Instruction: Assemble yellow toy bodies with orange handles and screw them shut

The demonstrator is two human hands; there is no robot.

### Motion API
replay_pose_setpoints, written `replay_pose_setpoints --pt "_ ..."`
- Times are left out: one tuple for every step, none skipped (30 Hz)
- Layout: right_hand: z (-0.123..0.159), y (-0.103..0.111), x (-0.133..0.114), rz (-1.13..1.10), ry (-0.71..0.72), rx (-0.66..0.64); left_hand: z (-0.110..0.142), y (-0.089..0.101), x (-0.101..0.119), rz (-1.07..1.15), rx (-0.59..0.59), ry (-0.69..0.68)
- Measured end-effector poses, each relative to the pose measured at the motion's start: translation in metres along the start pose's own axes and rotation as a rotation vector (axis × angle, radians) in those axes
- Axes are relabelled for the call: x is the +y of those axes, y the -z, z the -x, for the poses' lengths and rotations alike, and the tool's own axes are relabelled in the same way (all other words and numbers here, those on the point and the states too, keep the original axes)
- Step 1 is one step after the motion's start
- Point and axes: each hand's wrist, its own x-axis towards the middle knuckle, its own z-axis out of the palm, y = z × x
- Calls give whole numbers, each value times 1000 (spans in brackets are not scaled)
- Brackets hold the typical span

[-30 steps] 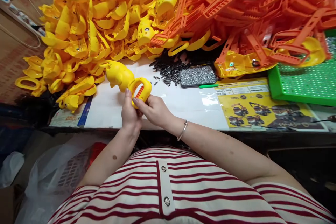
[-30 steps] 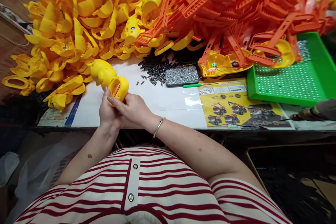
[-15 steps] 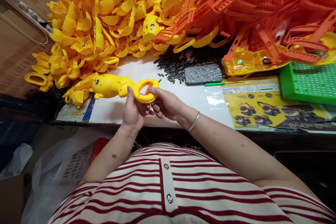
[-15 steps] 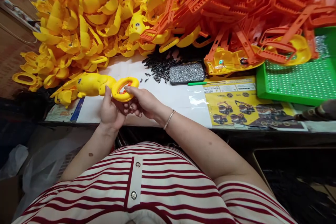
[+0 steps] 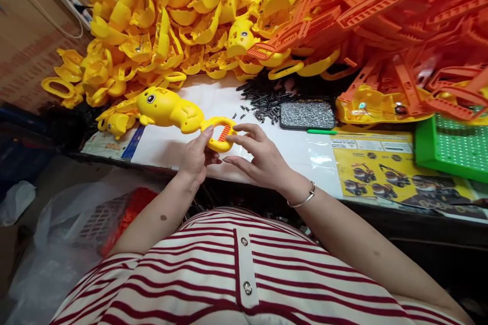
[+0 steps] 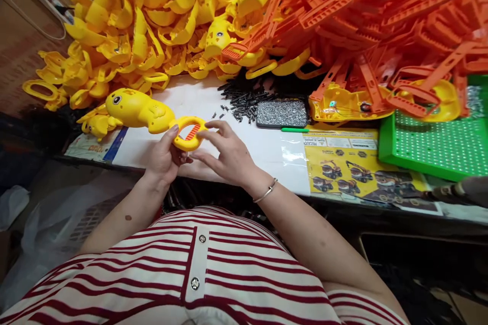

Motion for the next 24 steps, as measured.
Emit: replay_pose_setpoints --pt "1 2 0 60 88 -50 1 -1 0 7 -25 -9" --pt "1 3 -1 104 146 -85 3 -1 -1 14 -52 -20" --pt "1 4 -2 135 177 -104 4 -2 -2 21 -78 -31" --pt "1 5 -4 156 191 -110 6 -2 -2 28 -97 -39" --pt "1 6 -5 173 197 -110 7 -3 -3 35 -111 -42" --pt "2 7 -6 194 201 -109 9 -3 -3 39 -123 -39" --pt "3 7 -6 229 213 -107 10 -4 -3 39 -134 -31" --pt "5 8 -6 282 235 -105 12 -5 -2 31 -151 -17" --pt "6 8 -5 351 269 -102 13 -5 -1 15 -173 -2" --pt "9 8 -4 424 316 -93 14 -6 -1 -5 -194 8" --pt "11 8 -2 490 372 -76 15 -7 -1 -28 -215 13" --pt "13 8 0 540 430 -50 15 -7 -1 -48 -232 11" --pt "15 7 1 566 482 -19 15 -7 -1 -66 -245 -1" --pt "16 7 2 562 519 16 14 -7 -2 -86 -255 -27" --pt "17 7 3 527 532 52 13 -6 -3 -115 -260 -66" --pt "18 8 4 468 511 90 13 -5 -5 -157 -260 -116" --pt "18 10 5 390 454 138 13 -4 -6 -213 -256 -173" --pt "17 12 6 296 365 193 13 -2 -6 -280 -248 -232" --pt "16 13 8 194 248 243 15 -1 -7 -355 -237 -286" --pt "14 15 10 89 116 276 17 -1 -8 -429 -227 -334" --pt "12 16 13 -12 -20 276 20 -1 -8 -497 -224 -376" --pt "10 17 16 -107 -148 242 24 -1 -8 -555 -229 -418" --pt "7 16 18 -190 -264 187 27 -2 -8 -600 -247 -458" --pt "5 15 19 -257 -361 134 30 -3 -9 -632 -276 -495"
